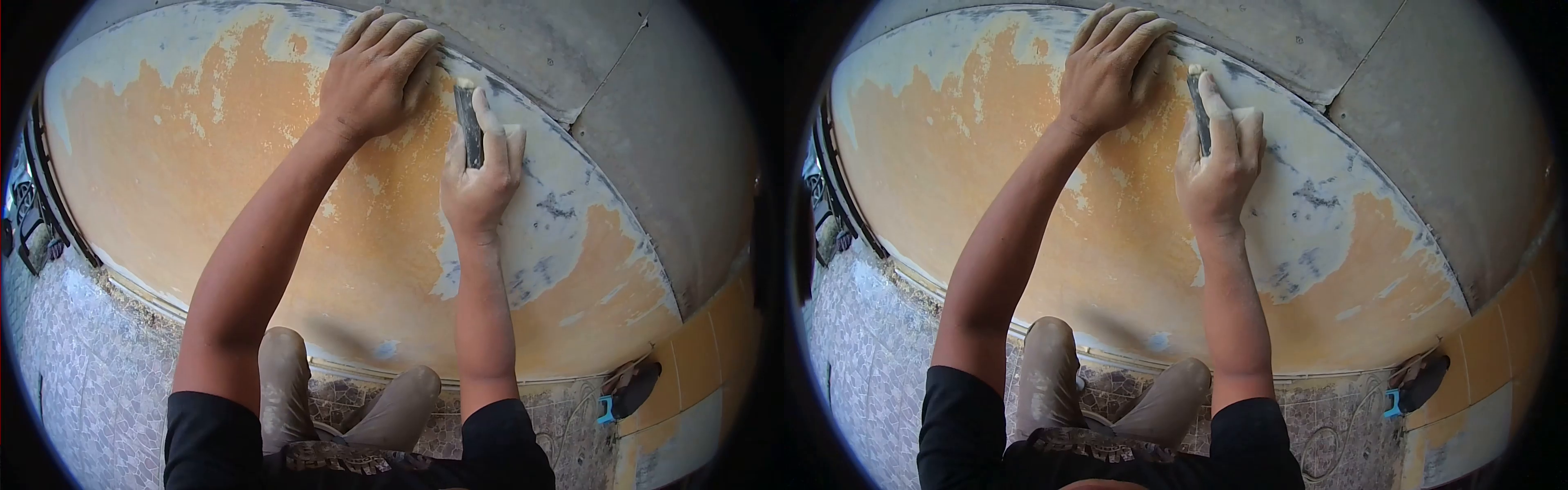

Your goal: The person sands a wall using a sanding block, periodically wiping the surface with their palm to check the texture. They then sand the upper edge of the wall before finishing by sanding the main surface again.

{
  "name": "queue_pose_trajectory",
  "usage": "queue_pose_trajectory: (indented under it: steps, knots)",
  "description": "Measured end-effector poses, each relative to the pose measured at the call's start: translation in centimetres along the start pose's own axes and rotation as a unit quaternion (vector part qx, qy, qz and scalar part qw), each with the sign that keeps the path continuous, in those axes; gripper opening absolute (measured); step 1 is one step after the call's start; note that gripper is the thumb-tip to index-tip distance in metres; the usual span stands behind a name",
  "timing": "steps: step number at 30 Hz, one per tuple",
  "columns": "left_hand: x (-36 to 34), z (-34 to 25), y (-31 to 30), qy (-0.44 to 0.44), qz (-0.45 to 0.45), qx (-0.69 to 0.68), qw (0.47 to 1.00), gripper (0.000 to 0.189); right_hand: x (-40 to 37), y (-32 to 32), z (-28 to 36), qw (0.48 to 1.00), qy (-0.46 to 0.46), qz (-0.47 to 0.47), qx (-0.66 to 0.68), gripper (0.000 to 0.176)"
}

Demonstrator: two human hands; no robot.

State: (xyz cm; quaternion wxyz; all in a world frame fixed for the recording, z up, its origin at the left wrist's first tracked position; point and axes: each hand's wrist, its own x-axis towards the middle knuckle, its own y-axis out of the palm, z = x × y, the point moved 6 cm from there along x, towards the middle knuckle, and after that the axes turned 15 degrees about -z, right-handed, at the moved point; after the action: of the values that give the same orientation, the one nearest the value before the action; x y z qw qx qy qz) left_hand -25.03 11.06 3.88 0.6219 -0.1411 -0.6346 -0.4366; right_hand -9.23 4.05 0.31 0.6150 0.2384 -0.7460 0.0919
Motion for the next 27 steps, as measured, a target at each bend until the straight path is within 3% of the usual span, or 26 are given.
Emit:
queue_pose_trajectory:
  steps: [3,6,12,19,27]
  knots:
    - [-1.2,0.4,0.9,0.02,-0.023,0.037,0.999,0.029,-7.5,-4.0,-0.7,0.999,0.02,-0.036,-0.011,0.045]
    - [-1.1,0.0,1.0,-0.014,-0.021,0.045,0.999,0.027,-7.9,-4.2,-0.8,0.998,0.014,-0.054,-0.009,0.042]
    - [-0.8,0.2,0.7,-0.017,-0.03,0.021,0.999,0.027,3.9,2.2,0.7,1.0,-0.005,-0.018,0.023,0.05]
    - [-0.5,0.6,0.2,-0.025,-0.017,-0.001,1.0,0.026,-8.9,-3.9,1.0,0.997,0.02,-0.078,-0.02,0.041]
    - [-0.7,0.5,0.2,-0.051,-0.008,-0.018,0.998,0.028,2.8,2.0,0.9,0.998,-0.056,0.001,0.01,0.048]
